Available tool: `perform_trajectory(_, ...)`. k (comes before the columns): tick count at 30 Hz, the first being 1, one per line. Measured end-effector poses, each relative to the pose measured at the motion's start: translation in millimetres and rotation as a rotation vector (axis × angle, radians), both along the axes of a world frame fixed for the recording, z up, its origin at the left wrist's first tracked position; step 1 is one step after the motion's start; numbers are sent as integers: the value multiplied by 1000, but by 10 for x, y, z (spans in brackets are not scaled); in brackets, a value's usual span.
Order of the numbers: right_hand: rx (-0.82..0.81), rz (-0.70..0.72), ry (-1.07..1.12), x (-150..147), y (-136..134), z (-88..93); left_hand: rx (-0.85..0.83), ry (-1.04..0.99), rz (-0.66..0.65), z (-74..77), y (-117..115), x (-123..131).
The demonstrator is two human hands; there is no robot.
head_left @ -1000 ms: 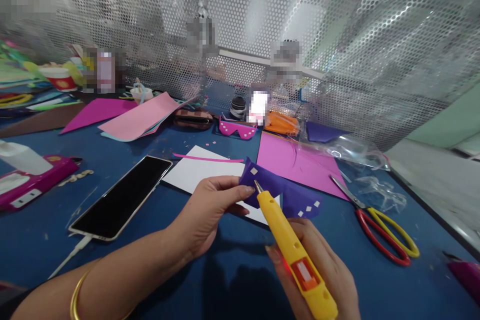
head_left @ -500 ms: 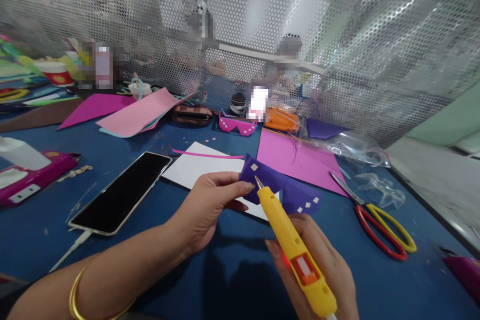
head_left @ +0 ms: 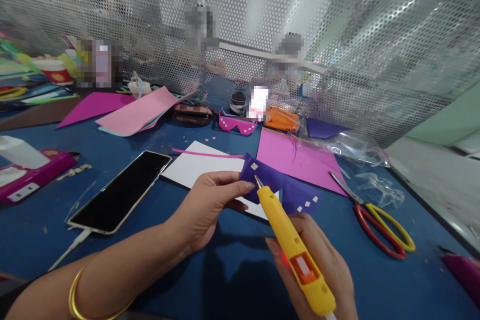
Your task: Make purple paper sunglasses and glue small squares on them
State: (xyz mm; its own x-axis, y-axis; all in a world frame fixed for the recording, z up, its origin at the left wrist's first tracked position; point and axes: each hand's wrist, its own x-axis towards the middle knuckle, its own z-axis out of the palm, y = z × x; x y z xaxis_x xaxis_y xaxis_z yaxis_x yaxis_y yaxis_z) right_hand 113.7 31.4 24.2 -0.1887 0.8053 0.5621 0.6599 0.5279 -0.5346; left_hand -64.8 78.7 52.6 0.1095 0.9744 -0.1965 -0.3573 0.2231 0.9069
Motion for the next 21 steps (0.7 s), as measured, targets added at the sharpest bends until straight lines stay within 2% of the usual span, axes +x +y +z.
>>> perform_trajectory(21, 33, -36, -4, -20, -3, -26, 11, 25, -4, 7, -4, 4)
